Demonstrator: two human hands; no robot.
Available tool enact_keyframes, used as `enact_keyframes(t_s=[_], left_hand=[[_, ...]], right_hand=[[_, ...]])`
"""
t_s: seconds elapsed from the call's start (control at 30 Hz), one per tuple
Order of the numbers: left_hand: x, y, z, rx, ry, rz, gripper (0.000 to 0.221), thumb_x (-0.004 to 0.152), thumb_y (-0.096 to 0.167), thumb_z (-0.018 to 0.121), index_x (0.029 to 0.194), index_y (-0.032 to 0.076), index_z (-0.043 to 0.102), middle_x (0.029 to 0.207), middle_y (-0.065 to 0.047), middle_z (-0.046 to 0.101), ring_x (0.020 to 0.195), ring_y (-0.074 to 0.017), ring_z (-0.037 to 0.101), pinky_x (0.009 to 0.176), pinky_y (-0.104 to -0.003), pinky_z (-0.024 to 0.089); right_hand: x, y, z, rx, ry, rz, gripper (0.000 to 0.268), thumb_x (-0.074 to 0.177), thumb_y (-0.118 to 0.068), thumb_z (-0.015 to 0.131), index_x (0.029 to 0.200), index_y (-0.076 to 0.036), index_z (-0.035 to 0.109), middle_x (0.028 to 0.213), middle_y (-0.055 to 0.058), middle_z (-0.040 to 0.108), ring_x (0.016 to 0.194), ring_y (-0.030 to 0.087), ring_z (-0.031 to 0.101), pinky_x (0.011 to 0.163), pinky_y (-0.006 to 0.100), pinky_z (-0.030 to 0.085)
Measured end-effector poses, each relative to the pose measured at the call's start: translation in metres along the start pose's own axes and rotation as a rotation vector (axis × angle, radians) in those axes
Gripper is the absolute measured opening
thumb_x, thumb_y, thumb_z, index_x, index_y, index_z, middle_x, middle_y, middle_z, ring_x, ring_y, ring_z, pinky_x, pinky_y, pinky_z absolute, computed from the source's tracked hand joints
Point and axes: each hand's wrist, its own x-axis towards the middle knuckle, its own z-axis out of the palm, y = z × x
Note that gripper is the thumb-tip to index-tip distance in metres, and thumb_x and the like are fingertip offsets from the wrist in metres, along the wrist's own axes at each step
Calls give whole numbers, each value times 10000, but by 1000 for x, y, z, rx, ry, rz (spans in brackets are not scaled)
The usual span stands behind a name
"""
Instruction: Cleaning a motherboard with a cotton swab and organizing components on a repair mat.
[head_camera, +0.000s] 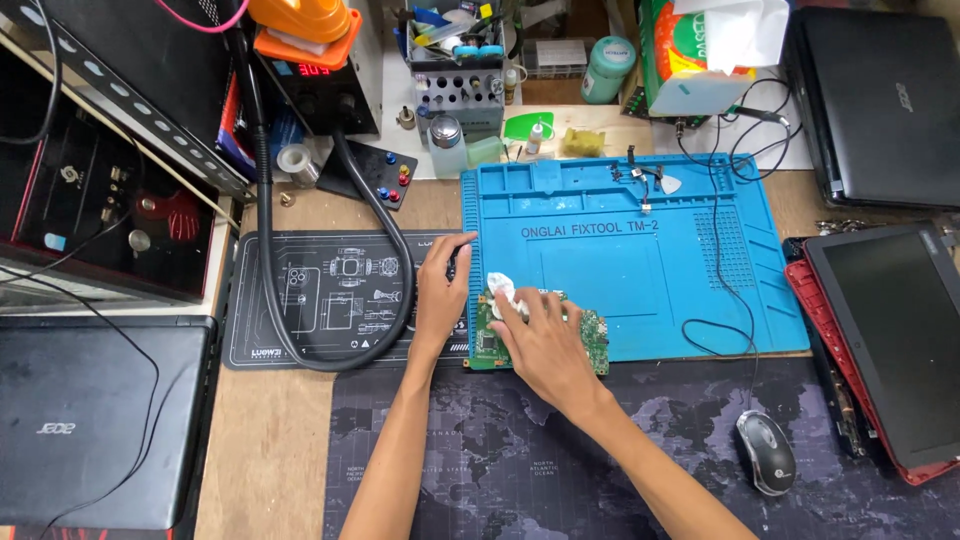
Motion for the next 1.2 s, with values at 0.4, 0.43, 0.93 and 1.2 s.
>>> enact_keyframes(t_s=[0.4, 0.43, 0.93, 1.2], left_hand=[[0, -2, 1, -1, 4, 13, 297, 1114, 187, 446, 1285, 90, 669, 1125, -116, 667, 1079, -285, 660, 951, -450, 510], [1, -3, 2, -5, 2, 14, 297, 1114, 187, 446, 1285, 90, 669, 1125, -116, 667, 1079, -285, 660, 951, -450, 510], [0, -7, 1, 45, 2, 38, 271, 1097, 149, 471, 1266, 104, 678, 1116, -104, 674, 1086, -286, 666, 951, -446, 510], [1, -4, 2, 20, 15, 16, 279, 1103, 155, 463, 1269, 95, 679, 1100, -109, 674, 1048, -272, 672, 929, -432, 521]], right_hand=[[-14, 17, -29, 315, -197, 55, 374, 1032, -283, 563, 1375, -147, 625, 1018, 11, 581, 1000, 206, 630, 921, 439, 393], [-12, 19, -42, 312, -197, 59, 374, 1032, -283, 563, 1375, -147, 625, 1018, 11, 581, 1000, 206, 630, 921, 439, 393], [41, 25, -41, 546, -369, 121, 253, 1063, -201, 528, 1142, -22, 689, 1059, 107, 595, 852, 197, 659, 797, 379, 542], [12, 18, -13, 274, -21, -45, 146, 1036, -172, 572, 1122, -135, 683, 1020, 20, 645, 935, 140, 681, 837, 291, 533]])
